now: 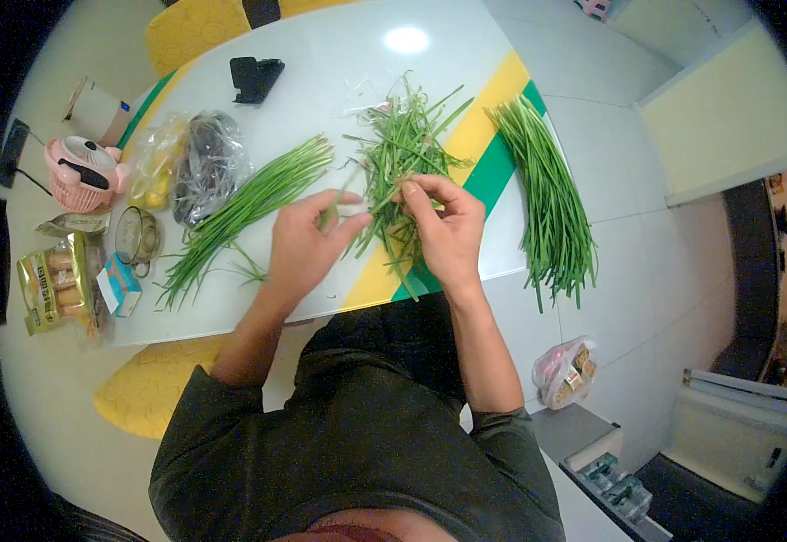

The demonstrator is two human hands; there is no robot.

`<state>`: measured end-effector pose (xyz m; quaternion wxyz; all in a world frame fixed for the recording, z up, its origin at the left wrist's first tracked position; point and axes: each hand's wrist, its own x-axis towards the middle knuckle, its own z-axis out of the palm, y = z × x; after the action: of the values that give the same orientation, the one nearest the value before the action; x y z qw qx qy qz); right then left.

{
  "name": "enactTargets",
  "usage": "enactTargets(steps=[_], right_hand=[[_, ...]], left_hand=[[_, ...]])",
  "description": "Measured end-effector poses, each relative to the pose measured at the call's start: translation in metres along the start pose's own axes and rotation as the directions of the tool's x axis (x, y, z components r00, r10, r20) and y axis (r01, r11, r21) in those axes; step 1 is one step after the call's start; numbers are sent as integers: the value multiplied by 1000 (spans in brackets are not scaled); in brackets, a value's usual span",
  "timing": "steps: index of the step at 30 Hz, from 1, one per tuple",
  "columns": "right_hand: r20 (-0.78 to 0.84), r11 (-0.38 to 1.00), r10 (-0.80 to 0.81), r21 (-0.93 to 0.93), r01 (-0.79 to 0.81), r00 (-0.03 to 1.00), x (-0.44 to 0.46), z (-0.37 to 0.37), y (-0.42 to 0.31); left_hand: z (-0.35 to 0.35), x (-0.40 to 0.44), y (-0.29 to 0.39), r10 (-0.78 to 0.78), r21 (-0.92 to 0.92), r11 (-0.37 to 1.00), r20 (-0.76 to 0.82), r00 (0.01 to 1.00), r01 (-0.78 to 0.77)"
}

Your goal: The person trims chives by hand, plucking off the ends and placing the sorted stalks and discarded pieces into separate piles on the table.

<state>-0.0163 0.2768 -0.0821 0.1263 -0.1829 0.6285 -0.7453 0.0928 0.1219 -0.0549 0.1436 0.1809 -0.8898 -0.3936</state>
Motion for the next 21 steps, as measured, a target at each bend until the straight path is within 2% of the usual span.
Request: enactTargets(steps=[3,6,9,12,15,18,21], right_hand=[[-29,999,52,12,-51,998,0,-3,-2],[-43,997,71,13,-70,997,0,-6,-3],[-50,997,66,33,-65,997,1,-5,-4],[-59,995,88,45,-86,994,-1,-3,-7],[-54,994,105,47,-103,993,-1,-1,-6],[-51,994,102,53,-99,993,0,3,-3],[-59,995,84,56,-81,995,-1,5,-4]], left_hand=[[3,11,-41,272,297,935,-244,931,-195],[-7,21,-63,205,524,848,-185,961,-80],[-11,24,-65,99,566,824,-161,982,10],[-12,20,-37,214,463,885,-325,921,-42],[-5,18,-16,409,382,883,-344,845,-272],[14,16,-7,319,-119,936,-104,942,-331],[27,16,-4,314,-154,932,-105,944,-327]])
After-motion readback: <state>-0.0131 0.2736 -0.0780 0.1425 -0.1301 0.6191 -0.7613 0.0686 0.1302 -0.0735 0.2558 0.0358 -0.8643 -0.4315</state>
